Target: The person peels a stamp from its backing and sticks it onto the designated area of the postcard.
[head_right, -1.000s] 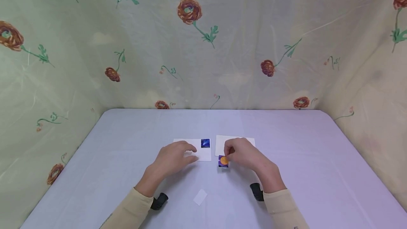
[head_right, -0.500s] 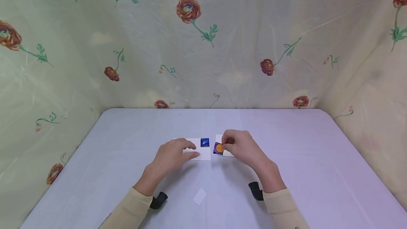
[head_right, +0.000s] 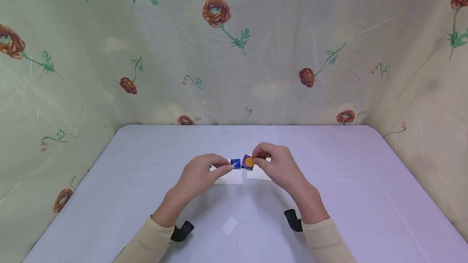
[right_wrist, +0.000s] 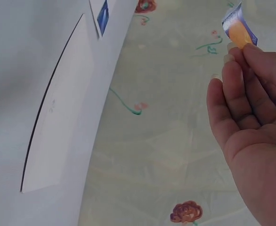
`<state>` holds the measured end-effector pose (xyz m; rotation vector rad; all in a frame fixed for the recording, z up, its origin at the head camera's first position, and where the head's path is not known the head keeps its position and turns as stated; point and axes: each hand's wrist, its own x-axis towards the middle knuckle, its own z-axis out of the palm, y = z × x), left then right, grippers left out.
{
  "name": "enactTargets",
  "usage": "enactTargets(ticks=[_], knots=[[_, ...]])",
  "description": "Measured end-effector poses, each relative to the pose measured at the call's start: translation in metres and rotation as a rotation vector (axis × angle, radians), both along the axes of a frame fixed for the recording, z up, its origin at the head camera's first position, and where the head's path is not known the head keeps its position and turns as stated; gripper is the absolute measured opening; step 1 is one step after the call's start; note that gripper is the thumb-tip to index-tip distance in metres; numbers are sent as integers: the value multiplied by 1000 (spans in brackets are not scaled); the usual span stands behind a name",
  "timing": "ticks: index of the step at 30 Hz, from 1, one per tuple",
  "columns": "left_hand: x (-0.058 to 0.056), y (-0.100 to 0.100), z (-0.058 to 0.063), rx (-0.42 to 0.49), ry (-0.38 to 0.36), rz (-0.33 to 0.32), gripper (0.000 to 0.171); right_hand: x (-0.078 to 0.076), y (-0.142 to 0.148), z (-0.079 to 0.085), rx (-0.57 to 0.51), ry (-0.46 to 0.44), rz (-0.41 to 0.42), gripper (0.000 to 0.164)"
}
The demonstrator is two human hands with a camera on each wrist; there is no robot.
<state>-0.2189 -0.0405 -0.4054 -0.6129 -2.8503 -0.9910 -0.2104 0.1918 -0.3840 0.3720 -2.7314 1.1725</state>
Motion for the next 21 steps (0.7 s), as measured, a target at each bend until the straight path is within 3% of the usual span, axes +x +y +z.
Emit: enactTargets(ticks=[14, 21], knots=[[7, 1, 12, 112, 23, -12, 34, 12, -9, 13, -85, 112, 61, 9], [8, 1, 15, 139, 21, -23, 35, 15, -14, 14, -73, 170, 90, 12]])
